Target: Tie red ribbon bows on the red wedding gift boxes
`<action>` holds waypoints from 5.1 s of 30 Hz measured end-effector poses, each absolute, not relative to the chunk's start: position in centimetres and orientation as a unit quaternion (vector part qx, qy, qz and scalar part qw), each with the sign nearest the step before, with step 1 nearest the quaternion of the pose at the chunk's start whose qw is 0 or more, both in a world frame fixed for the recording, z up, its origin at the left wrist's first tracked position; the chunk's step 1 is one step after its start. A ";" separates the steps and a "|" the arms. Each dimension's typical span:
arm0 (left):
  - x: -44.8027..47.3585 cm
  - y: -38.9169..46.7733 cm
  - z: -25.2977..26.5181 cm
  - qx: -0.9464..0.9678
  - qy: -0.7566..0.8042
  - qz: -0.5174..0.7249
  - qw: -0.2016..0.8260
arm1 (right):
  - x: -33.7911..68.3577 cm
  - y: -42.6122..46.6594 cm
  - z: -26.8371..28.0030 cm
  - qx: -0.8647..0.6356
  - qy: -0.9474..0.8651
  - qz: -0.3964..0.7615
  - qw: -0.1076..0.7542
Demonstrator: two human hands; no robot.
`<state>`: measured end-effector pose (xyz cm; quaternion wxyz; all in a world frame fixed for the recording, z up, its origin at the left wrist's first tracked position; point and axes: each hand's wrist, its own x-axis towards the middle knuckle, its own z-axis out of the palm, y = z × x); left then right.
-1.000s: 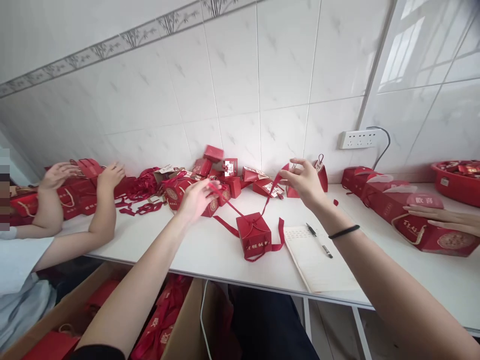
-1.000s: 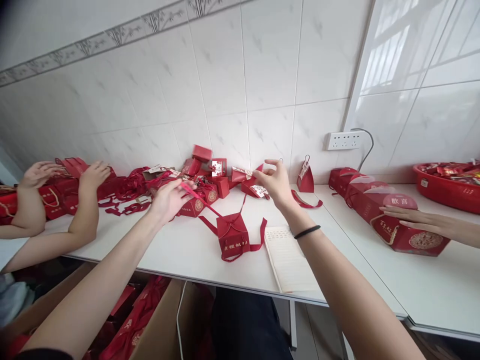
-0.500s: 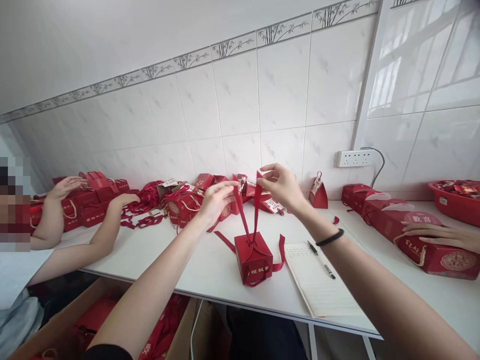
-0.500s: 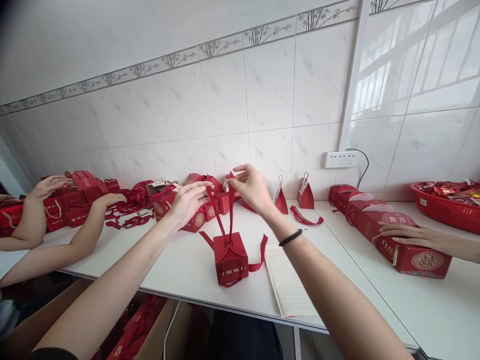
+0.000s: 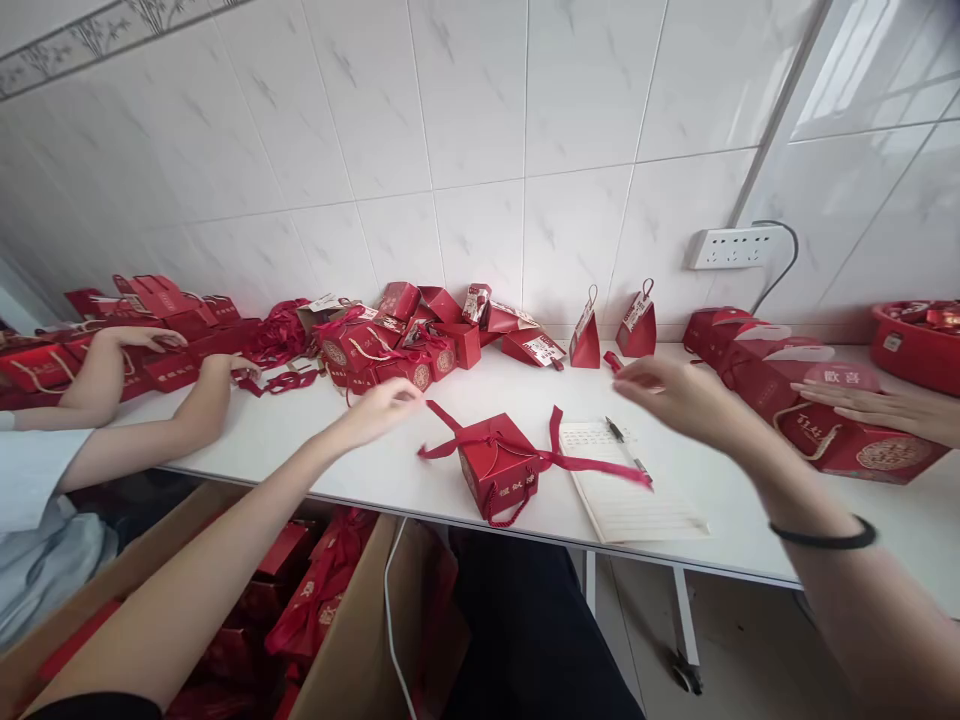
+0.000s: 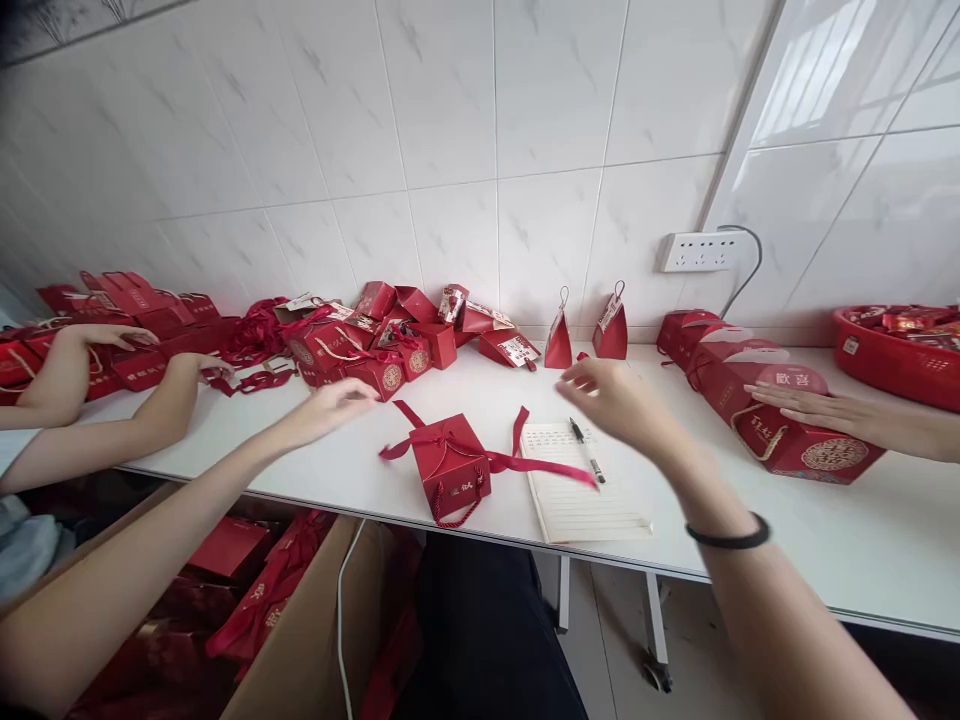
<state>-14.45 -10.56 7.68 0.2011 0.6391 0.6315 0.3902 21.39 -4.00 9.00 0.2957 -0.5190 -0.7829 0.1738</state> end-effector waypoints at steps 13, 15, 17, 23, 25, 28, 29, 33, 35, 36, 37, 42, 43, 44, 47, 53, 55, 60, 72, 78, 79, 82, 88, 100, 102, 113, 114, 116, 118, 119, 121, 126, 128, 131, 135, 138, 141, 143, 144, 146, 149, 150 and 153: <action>-9.2 -11.3 4.9 0.679 0.578 0.219 0.396 | 15.2 -5.7 3.0 -0.438 -0.818 0.341 0.148; -9.0 -12.0 4.9 0.672 0.566 0.201 0.434 | 15.5 -5.5 3.2 -0.433 -0.831 0.308 0.166; -8.8 -12.3 4.8 0.665 0.556 0.188 0.462 | 15.7 -5.6 3.4 -0.408 -0.835 0.330 0.165; -8.7 -12.1 4.2 0.634 0.536 0.200 0.521 | 15.8 -6.2 3.0 -0.369 -0.741 0.542 0.144; -8.7 -12.0 3.8 0.624 0.528 0.212 0.536 | 16.0 -6.5 2.6 -0.362 -0.710 0.585 0.149; -8.6 -12.2 3.0 0.608 0.513 0.250 0.552 | 16.5 -6.8 2.0 -0.345 -0.678 0.626 0.172; -8.5 -12.2 2.7 0.604 0.505 0.265 0.557 | 16.6 -6.9 2.0 -0.339 -0.671 0.635 0.178; -8.3 -12.5 1.8 0.597 0.475 0.301 0.573 | 16.9 -6.9 2.0 -0.310 -0.676 0.643 0.182; -8.1 -12.5 1.5 0.592 0.470 0.312 0.575 | 16.8 -6.9 1.9 -0.304 -0.676 0.644 0.187; -8.1 -12.5 1.4 0.590 0.469 0.318 0.575 | 16.7 -6.8 1.9 -0.309 -0.672 0.646 0.189; -8.1 -12.5 1.3 0.588 0.469 0.322 0.575 | 16.6 -6.8 1.8 -0.319 -0.667 0.646 0.189; -8.1 -12.5 0.8 0.568 0.466 0.328 0.594 | 16.6 -6.8 1.1 -0.322 -0.681 0.631 0.188; -8.1 -12.5 0.7 0.564 0.463 0.329 0.600 | 16.6 -6.8 1.0 -0.312 -0.686 0.630 0.188; -8.1 -12.6 0.6 0.559 0.461 0.332 0.604 | 16.7 -6.8 1.0 -0.305 -0.689 0.630 0.187; -8.0 -12.7 0.5 0.551 0.459 0.342 0.607 | 16.8 -6.8 1.0 -0.300 -0.691 0.632 0.182; -7.8 -12.7 0.1 0.556 0.465 0.335 0.602 | 17.2 -6.2 1.2 -0.303 -0.709 0.620 0.145; -8.0 -12.6 -0.1 0.561 0.465 0.327 0.601 | 17.5 -5.9 1.1 -0.279 -0.705 0.636 0.142; -8.5 -12.2 -1.0 0.566 0.456 0.323 0.606 | 17.9 -5.5 0.5 -0.260 -0.699 0.653 0.132; -7.9 -12.9 -1.5 0.549 0.449 0.352 0.611 | 18.3 -5.6 0.3 -0.269 -0.669 0.683 0.118; -7.6 -13.4 -1.4 0.539 0.451 0.382 0.600 | 20.2 -6.1 -0.1 -0.315 -0.722 0.615 0.014; -7.6 -13.4 -1.5 0.535 0.452 0.385 0.601 | 20.8 -6.4 -0.1 -0.327 -0.736 0.593 0.011; -7.6 -13.4 -1.5 0.526 0.458 0.387 0.603 | 23.6 -7.6 0.5 -0.388 -0.774 0.500 -0.001; -7.6 -13.2 -1.4 0.533 0.452 0.386 0.602 | 30.9 -8.2 3.8 -0.514 -0.784 0.326 -0.126; -6.9 -13.6 -1.4 0.532 0.461 0.414 0.577 | 17.6 -7.0 -1.0 -0.339 -0.716 0.584 0.177; -6.8 -13.8 -1.6 0.529 0.459 0.416 0.579 | 17.8 -7.0 -1.1 -0.341 -0.698 0.607 0.171; -5.8 -13.9 -0.3 0.550 0.477 0.392 0.563 | 17.2 -8.2 3.2 -0.310 -0.697 0.569 0.308; -5.8 -13.8 -0.2 0.557 0.479 0.388 0.557 | 16.8 -8.3 3.5 -0.303 -0.712 0.548 0.319; -6.0 -13.6 -0.1 0.584 0.480 0.369 0.542 | 16.0 -8.8 3.6 -0.280 -0.731 0.532 0.324; -6.7 -13.1 -0.1 0.629 0.499 0.338 0.492 | 15.4 -9.3 3.1 -0.257 -0.736 0.540 0.317; -7.3 -12.9 -0.2 0.647 0.521 0.325 0.452 | 15.1 -9.6 2.6 -0.254 -0.737 0.539 0.318; -8.5 -12.3 -0.6 0.664 0.579 0.313 0.355 | 14.8 -10.0 1.6 -0.264 -0.739 0.519 0.340; -9.5 -11.9 -2.2 0.739 0.584 0.263 0.208 | 14.8 -10.4 -0.1 -0.291 -0.731 0.485 0.382; -9.0 -11.8 -2.6 0.780 0.553 0.223 0.192 | 15.1 -10.3 -0.2 -0.298 -0.719 0.493 0.390; -8.7 -11.5 -2.6 0.791 0.552 0.201 0.172 | 15.5 -9.9 -0.3 -0.309 -0.708 0.493 0.401; -10.3 -10.8 -2.1 0.746 0.603 0.230 0.161 | 15.5 -9.7 -0.7 -0.317 -0.719 0.471 0.401; -12.6 -10.7 -1.2 0.732 0.619 0.235 0.157 | 15.3 -9.6 -1.0 -0.325 -0.738 0.438 0.397; -15.0 -10.9 0.5 0.727 0.633 0.222 0.147 | 15.1 -9.6 -1.2 -0.335 -0.745 0.420 0.395; -16.4 -11.2 1.9 0.729 0.634 0.201 0.160 | 15.1 -9.5 -1.3 -0.333 -0.748 0.418 0.393; -16.9 -11.2 2.6 0.733 0.630 0.183 0.179 | 15.1 -9.5 -1.4 -0.332 -0.749 0.418 0.393; -17.4 -11.2 3.9 0.744 0.609 0.127 0.243 | 15.1 -9.5 -1.4 -0.332 -0.750 0.417 0.391; -16.3 -10.4 5.4 0.753 0.556 0.030 0.351 | 15.0 -9.6 -1.4 -0.335 -0.749 0.418 0.389; -15.5 -9.7 5.9 0.753 0.537 0.007 0.380 | 15.0 -9.6 -1.4 -0.336 -0.749 0.417 0.390; -12.7 -6.5 8.0 0.752 0.529 -0.002 0.393 | 14.8 -9.6 -1.4 -0.339 -0.749 0.412 0.394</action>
